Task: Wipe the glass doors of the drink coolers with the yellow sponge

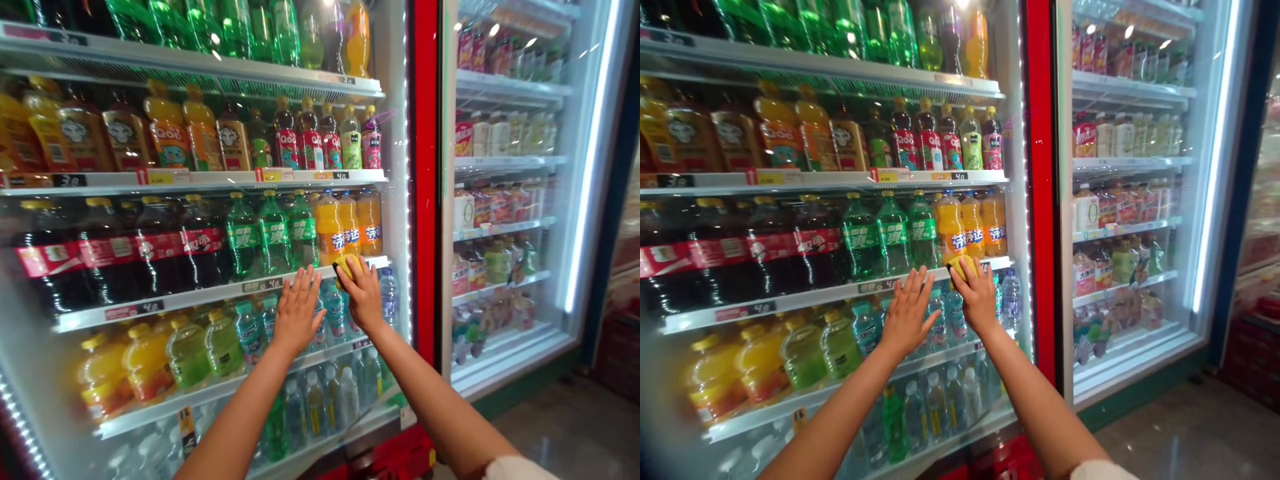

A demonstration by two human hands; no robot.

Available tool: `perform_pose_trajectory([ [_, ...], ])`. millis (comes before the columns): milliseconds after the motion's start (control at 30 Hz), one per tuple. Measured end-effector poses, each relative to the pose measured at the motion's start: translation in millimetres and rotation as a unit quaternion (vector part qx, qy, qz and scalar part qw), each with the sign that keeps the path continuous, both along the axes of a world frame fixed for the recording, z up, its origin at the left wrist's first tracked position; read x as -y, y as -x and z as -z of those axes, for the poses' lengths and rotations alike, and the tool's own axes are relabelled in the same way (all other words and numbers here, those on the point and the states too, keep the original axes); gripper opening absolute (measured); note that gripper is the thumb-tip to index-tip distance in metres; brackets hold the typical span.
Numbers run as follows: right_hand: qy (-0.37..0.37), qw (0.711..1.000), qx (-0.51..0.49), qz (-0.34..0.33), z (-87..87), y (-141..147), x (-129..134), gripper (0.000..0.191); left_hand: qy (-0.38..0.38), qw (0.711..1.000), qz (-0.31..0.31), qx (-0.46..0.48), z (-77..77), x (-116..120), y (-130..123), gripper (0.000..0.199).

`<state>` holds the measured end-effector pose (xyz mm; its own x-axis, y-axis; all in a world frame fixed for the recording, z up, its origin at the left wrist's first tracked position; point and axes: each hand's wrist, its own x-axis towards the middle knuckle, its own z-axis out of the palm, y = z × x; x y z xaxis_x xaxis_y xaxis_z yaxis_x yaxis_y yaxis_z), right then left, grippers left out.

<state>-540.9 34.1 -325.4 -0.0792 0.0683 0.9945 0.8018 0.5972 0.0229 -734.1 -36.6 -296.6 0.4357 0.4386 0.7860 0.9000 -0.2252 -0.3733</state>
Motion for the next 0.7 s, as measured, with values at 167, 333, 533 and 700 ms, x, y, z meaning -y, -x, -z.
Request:
perform_pose_trajectory([
  [167,-0.012,0.992,-0.115,0.052,-23.1,-52.3,-23.8,0.061,0.019,1.0,0.005,0.002,-6.2,3.7,-3.9,0.082],
  [333,-0.037,0.99,-0.136,0.009,17.4,-50.4,-23.2,0.065,0.028,0.999,0.007,-0.012,-4.4,6.0,-5.2,0.084],
  [533,-0.019,0.997,-0.071,0.037,-36.2,-69.3,-34.0,0.062,0.004,1.0,-0.001,-0.014,-13.0,0.3,-13.9,0.076],
  [700,-0.013,0.988,-0.136,0.066,-22.0,-109.3,-43.7,0.073,-0.002,1.0,-0.004,-0.015,-16.5,-4.6,-26.2,0.071],
])
